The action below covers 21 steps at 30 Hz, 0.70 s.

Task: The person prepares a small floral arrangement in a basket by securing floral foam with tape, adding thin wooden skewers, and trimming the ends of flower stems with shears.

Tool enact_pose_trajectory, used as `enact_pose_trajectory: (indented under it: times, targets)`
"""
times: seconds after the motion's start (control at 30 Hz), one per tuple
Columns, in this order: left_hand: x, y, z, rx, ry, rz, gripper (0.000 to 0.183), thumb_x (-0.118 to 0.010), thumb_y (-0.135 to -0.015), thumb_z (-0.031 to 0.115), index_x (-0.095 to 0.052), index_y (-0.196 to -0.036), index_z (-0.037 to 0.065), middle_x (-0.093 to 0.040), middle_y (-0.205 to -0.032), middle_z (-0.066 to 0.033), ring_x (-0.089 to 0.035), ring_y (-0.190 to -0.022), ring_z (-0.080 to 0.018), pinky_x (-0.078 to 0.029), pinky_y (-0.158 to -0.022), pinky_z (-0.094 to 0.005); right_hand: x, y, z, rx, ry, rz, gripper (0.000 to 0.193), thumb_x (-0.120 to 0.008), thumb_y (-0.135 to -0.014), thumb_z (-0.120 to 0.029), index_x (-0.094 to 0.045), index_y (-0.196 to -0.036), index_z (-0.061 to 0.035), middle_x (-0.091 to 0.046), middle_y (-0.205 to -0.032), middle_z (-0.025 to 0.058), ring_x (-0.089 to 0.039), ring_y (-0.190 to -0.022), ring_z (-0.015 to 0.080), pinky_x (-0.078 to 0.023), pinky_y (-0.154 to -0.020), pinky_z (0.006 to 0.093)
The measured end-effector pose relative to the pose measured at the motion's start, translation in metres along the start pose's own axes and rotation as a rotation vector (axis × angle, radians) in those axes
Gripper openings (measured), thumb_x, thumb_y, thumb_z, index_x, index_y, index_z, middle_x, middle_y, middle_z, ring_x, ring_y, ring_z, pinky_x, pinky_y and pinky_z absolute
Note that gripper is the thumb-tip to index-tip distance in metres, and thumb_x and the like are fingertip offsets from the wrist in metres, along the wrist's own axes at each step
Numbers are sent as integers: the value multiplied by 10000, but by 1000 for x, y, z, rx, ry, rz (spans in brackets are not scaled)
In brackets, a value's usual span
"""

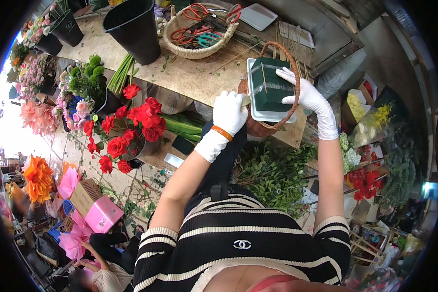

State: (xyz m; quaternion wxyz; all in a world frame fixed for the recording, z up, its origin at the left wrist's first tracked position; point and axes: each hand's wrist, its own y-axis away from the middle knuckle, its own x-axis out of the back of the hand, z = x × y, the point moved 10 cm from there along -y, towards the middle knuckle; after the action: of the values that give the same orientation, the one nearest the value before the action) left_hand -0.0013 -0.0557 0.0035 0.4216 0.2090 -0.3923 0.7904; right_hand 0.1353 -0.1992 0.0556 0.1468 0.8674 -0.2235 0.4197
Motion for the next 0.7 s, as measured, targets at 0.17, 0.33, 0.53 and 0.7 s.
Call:
enact_pose_trajectory:
  times: [0.17,0.33,0.53,0.7]
  targets:
    - [33,-27,27,-147,241,143,229,-635,-645,67,-631,-872,96,-559,-833,-94,-509,-819,-316,-430,-738,-407,-1,-6,-14,20,-3,-58,839,-777,-617,-87,-460,-1394,-80,-485,-1396,168,-420,-1320,291,-312,-1116,374]
    - [26,-75,41,-126,599,-88,281,-771,-707,125,-620,-929,41,-574,-839,-62,-568,-753,-167,-484,-703,-302,2,-8,-16,1,-108,-90,754,-782,-651,-88,-501,-1350,-40,-503,-1372,139,-457,-1275,246,-331,-1095,372]
    - [-12,-105,54,-121,637,-341,344,-779,-726,105,-593,-1011,51,-630,-906,-47,-593,-767,-128,-511,-716,-289,-1,-9,0,-60,-519,-78,627,-783,-734,-141,-534,-1291,7,-589,-1249,90,-518,-1151,172,-390,-1024,321]
    - [-24,-109,48,-26,736,-377,385,-773,-725,66,-577,-1056,66,-619,-878,-30,-585,-757,-105,-508,-700,-266,1,-16,5,-68,-495,-65,542,-758,-785,-217,-575,-1244,6,-655,-1111,57,-568,-1015,138,-427,-946,290]
